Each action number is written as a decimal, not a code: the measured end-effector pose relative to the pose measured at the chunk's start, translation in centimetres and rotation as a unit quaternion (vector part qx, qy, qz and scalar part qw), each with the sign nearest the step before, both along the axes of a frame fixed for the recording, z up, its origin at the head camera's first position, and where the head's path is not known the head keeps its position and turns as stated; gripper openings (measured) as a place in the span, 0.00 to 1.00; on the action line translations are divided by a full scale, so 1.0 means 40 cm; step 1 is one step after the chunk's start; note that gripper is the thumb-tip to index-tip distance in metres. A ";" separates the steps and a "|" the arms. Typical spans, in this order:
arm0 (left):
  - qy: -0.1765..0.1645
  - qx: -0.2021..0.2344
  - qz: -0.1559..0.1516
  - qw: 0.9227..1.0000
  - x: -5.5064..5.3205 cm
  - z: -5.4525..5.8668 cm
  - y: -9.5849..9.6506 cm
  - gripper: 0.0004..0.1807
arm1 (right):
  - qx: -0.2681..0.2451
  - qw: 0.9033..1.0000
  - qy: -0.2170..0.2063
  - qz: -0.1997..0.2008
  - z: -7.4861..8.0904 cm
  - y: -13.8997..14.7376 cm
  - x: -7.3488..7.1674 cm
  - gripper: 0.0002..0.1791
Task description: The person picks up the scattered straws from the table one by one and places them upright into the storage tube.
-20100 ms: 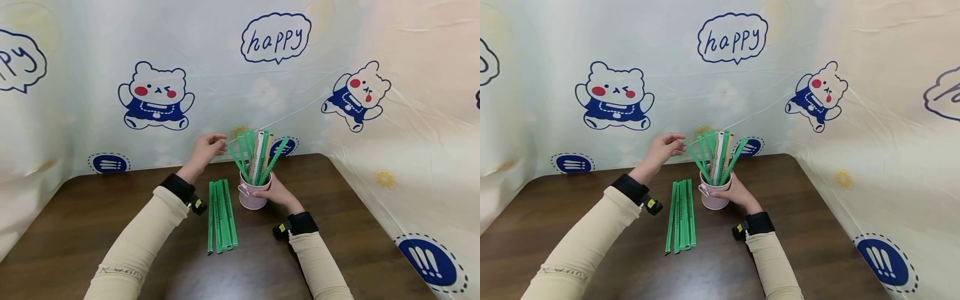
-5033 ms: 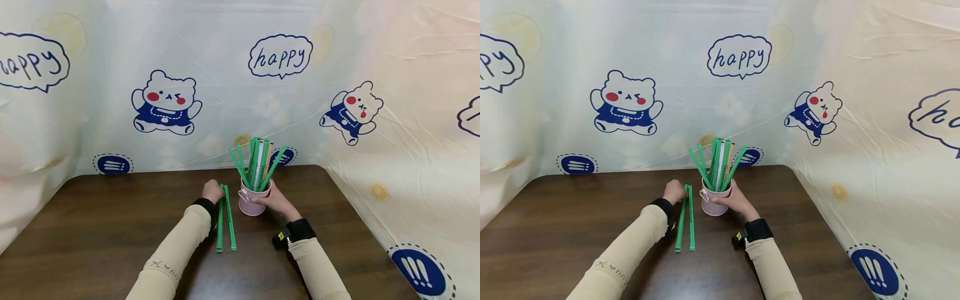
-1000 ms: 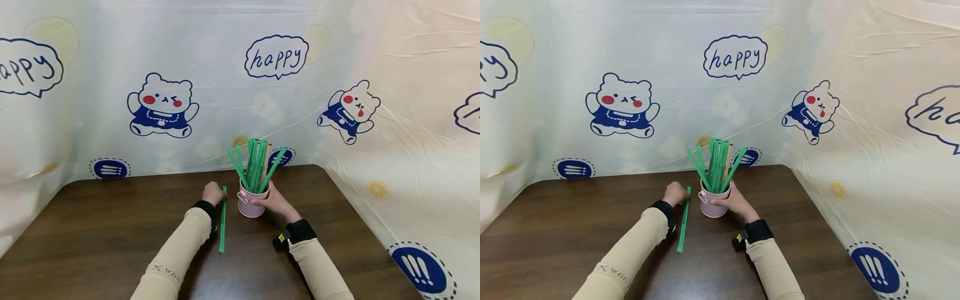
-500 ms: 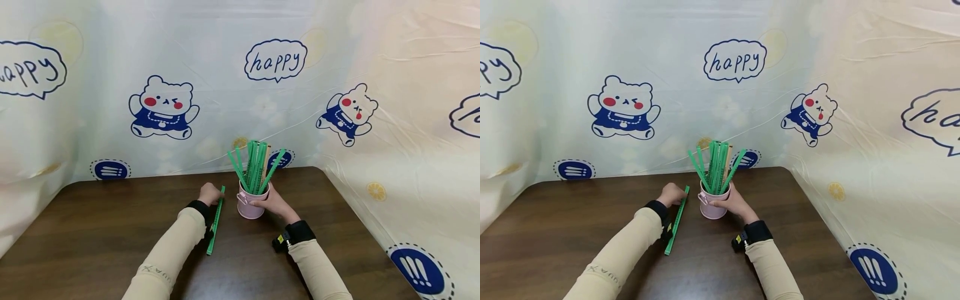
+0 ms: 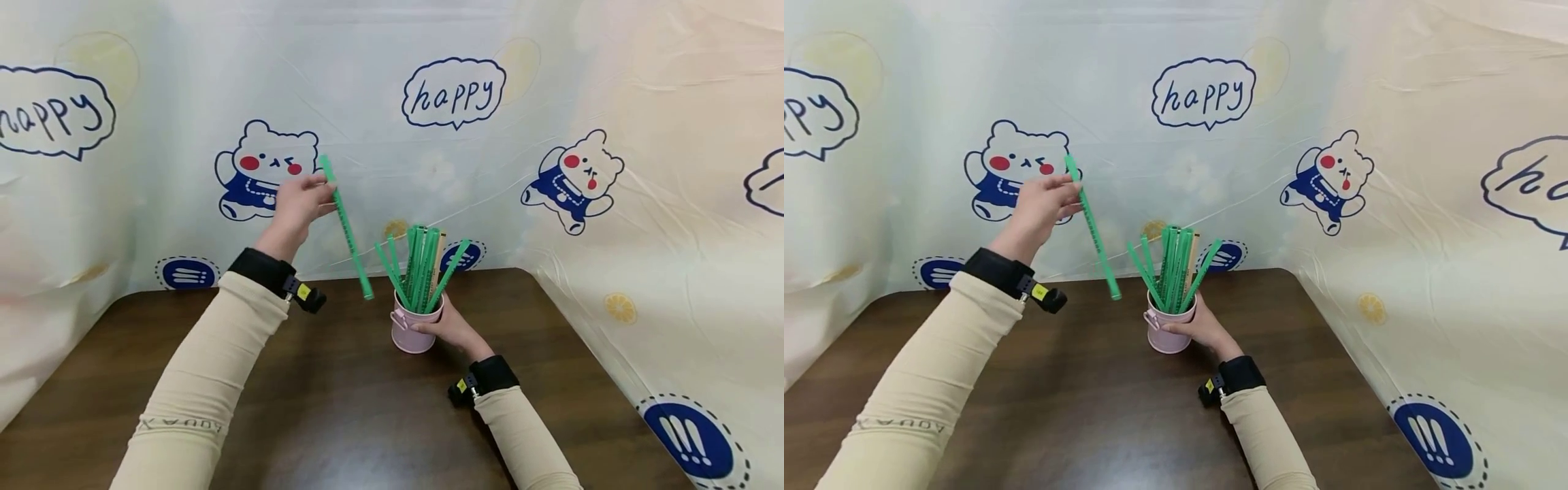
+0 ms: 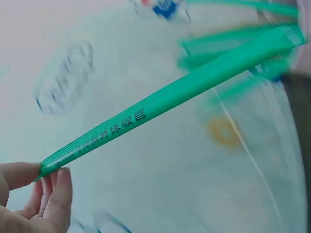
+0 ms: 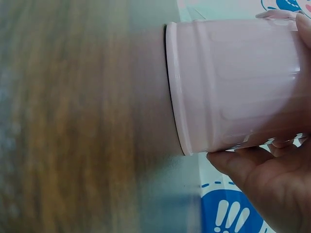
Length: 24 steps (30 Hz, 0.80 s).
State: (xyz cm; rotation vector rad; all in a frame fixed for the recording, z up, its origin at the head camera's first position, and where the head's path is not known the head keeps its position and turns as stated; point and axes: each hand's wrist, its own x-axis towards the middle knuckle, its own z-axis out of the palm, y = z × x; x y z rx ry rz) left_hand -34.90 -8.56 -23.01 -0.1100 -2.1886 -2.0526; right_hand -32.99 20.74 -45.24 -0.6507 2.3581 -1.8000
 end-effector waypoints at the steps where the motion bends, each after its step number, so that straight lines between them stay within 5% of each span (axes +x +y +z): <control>1: 0.016 0.002 -0.010 1.000 0.006 0.016 0.022 0.22 | 0.002 1.000 0.000 -0.003 0.002 0.002 0.000 0.56; 4: 0.048 -0.002 -0.040 0.998 0.015 0.026 0.095 0.20 | 0.002 1.000 -0.003 -0.012 0.000 0.004 0.003 0.56; 7: 0.068 -0.010 -0.067 0.995 0.014 0.001 0.161 0.20 | 0.004 1.000 -0.001 -0.011 -0.002 0.001 0.006 0.57; 12: 0.070 -0.046 -0.092 0.992 0.003 -0.083 0.227 0.21 | 0.005 1.000 -0.002 -0.001 -0.009 -0.006 0.011 0.58; 19: 0.054 -0.129 -0.099 0.985 -0.009 -0.211 0.251 0.21 | -0.004 1.000 0.001 0.000 -0.005 -0.007 0.007 0.58; 24: 0.039 -0.184 -0.091 0.978 -0.013 -0.261 0.259 0.19 | -0.003 1.000 0.001 0.002 -0.007 -0.001 0.003 0.59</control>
